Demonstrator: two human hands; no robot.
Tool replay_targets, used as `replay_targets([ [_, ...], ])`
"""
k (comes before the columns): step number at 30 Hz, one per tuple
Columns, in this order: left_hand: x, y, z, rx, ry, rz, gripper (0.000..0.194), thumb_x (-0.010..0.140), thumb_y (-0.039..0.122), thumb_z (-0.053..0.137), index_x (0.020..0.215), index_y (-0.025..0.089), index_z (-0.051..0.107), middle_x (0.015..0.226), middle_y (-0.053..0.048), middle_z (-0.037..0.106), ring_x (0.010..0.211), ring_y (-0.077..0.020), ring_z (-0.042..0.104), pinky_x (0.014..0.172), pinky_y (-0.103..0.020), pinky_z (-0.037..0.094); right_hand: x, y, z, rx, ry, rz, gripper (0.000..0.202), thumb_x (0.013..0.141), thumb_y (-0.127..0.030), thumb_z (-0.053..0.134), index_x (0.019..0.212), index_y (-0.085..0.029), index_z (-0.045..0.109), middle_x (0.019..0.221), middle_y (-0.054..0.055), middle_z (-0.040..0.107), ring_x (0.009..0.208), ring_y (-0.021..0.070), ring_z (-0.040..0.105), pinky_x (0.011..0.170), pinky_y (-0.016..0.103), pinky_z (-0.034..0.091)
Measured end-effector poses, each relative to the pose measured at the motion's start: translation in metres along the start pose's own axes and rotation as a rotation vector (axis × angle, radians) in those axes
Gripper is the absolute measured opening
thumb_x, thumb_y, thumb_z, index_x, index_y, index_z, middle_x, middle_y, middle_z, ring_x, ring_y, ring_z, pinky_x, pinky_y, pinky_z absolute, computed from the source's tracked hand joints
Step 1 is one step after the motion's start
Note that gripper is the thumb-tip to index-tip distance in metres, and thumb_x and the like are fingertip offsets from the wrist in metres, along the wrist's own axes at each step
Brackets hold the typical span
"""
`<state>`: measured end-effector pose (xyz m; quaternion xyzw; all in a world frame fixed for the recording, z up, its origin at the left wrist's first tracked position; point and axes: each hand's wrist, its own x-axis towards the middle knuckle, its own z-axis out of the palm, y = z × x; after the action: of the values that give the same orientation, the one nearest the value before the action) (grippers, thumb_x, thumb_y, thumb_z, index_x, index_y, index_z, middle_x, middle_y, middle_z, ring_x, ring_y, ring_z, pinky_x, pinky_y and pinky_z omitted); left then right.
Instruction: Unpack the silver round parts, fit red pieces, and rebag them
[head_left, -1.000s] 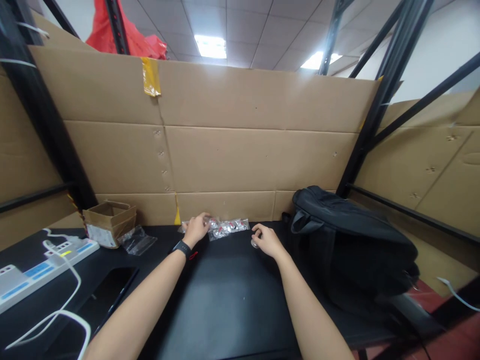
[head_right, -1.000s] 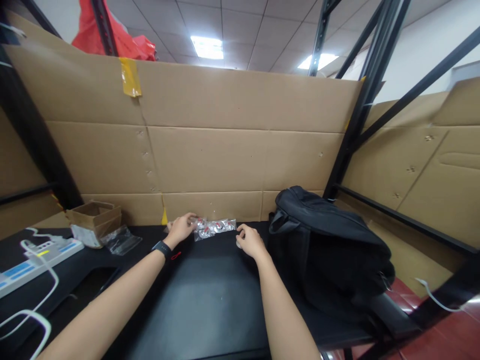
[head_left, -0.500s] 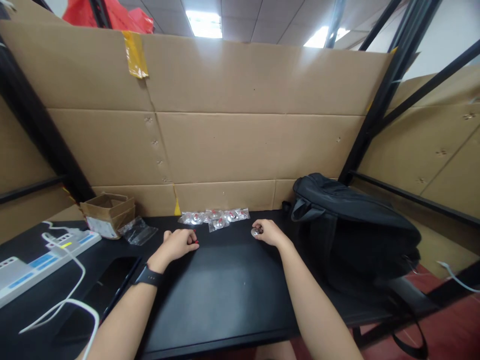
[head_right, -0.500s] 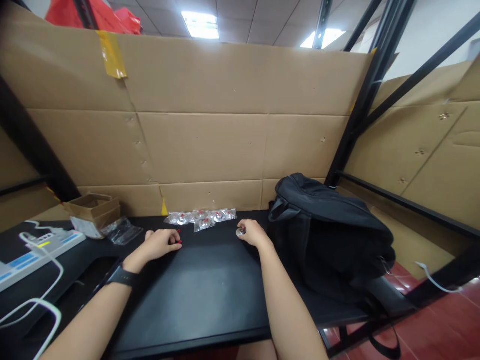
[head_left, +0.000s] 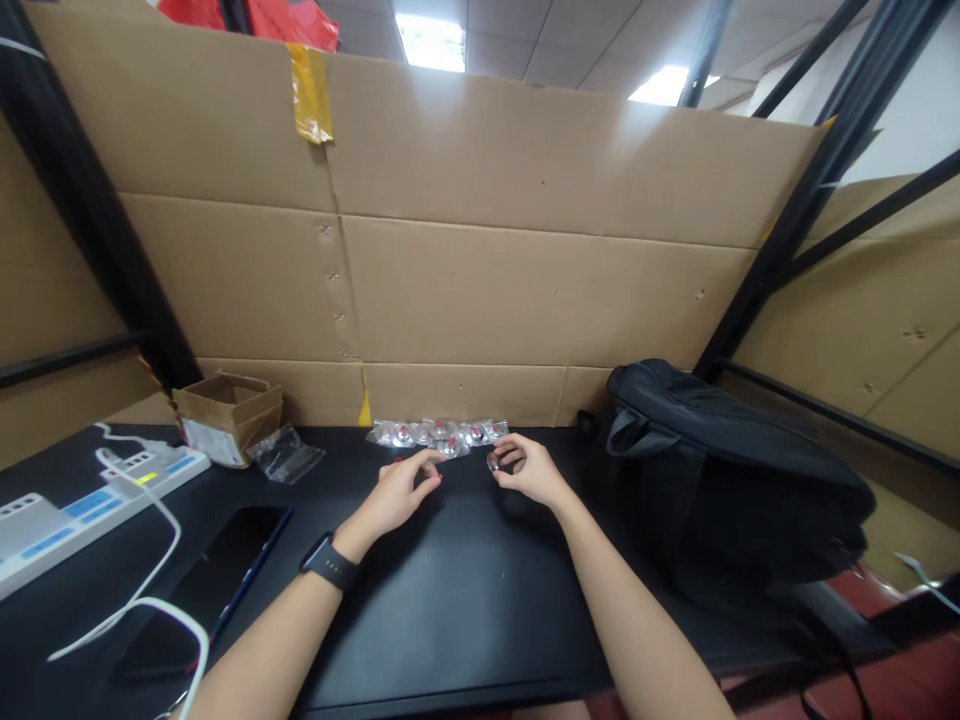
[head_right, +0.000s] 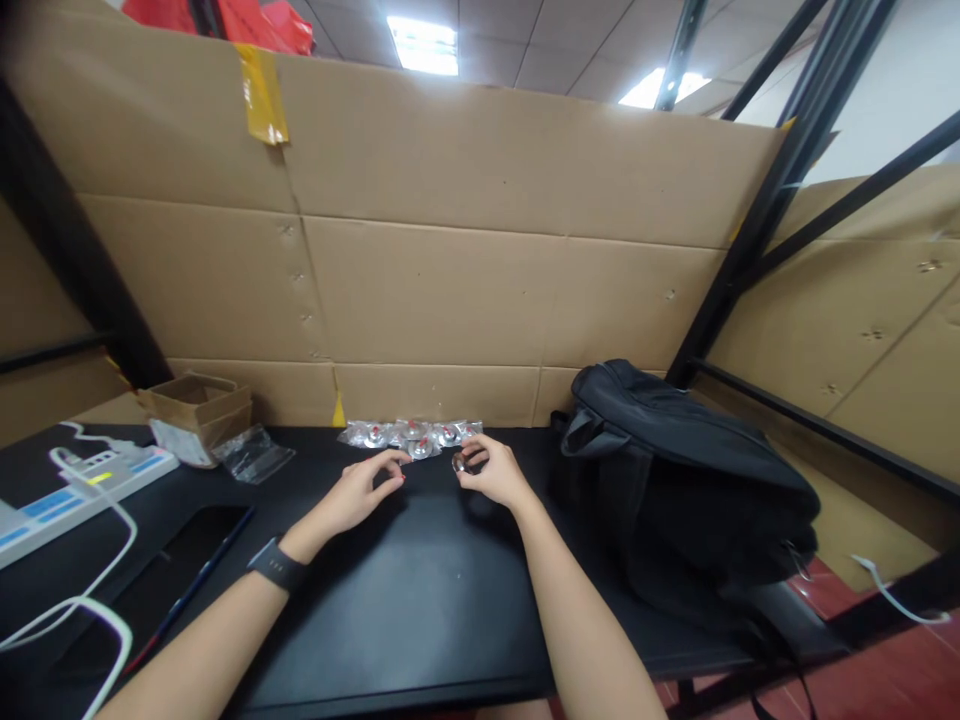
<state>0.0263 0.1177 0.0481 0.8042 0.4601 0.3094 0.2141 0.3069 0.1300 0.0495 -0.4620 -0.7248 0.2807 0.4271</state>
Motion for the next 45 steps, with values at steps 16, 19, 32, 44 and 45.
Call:
replay_targets([
  [16, 0.004, 0.007, 0.015, -0.475, 0.156, -0.003, 0.022, 0.08, 0.04, 0.073, 0.079, 0.019, 0.069, 0.085, -0.005, 0.075, 0.084, -0.0206, 0.07, 0.084, -0.033, 0.053, -0.008, -0.03, 0.037, 0.487, -0.049, -0.019, 0.041, 0.066, -0.019, 0.078, 0.104, -0.022, 0.063, 0.109, 0.006, 0.065, 0.095, 0.0184, 0.066, 0.068, 0.025, 0.055],
  [19, 0.003, 0.01, 0.018, -0.485, 0.133, -0.017, 0.022, 0.082, 0.041, 0.072, 0.08, 0.019, 0.069, 0.085, -0.005, 0.075, 0.083, -0.0206, 0.07, 0.082, -0.033, 0.052, -0.009, -0.031, 0.042, 0.495, -0.055, -0.032, 0.041, 0.067, -0.019, 0.078, 0.106, -0.022, 0.063, 0.109, 0.006, 0.065, 0.096, 0.0188, 0.066, 0.07, 0.026, 0.055],
  [32, -0.007, -0.007, -0.012, 0.308, -0.151, 0.16, 0.016, 0.083, 0.032, 0.068, 0.099, 0.029, 0.071, 0.103, -0.001, 0.07, 0.103, -0.0232, 0.059, 0.089, -0.036, 0.03, -0.008, -0.024, 0.041, 0.304, -0.084, -0.041, 0.041, 0.067, -0.016, 0.074, 0.106, -0.02, 0.064, 0.104, 0.007, 0.068, 0.093, 0.0198, 0.068, 0.068, 0.026, 0.053],
  [44, -0.001, 0.007, 0.006, -0.023, -0.02, 0.051, 0.014, 0.092, 0.035, 0.057, 0.089, 0.024, 0.067, 0.09, 0.0, 0.073, 0.086, -0.0186, 0.065, 0.087, -0.033, 0.042, -0.011, -0.031, 0.043, 0.158, -0.052, -0.12, 0.043, 0.066, -0.014, 0.073, 0.108, -0.022, 0.063, 0.108, 0.005, 0.069, 0.093, 0.0195, 0.069, 0.075, 0.028, 0.05],
  [45, 0.0, 0.009, 0.006, -0.111, -0.007, 0.051, 0.015, 0.09, 0.036, 0.06, 0.089, 0.023, 0.067, 0.091, 0.0, 0.074, 0.086, -0.0186, 0.066, 0.086, -0.032, 0.045, -0.012, -0.034, 0.044, 0.162, -0.038, -0.136, 0.043, 0.067, -0.014, 0.073, 0.108, -0.022, 0.063, 0.109, 0.005, 0.069, 0.093, 0.0194, 0.069, 0.074, 0.028, 0.05],
])
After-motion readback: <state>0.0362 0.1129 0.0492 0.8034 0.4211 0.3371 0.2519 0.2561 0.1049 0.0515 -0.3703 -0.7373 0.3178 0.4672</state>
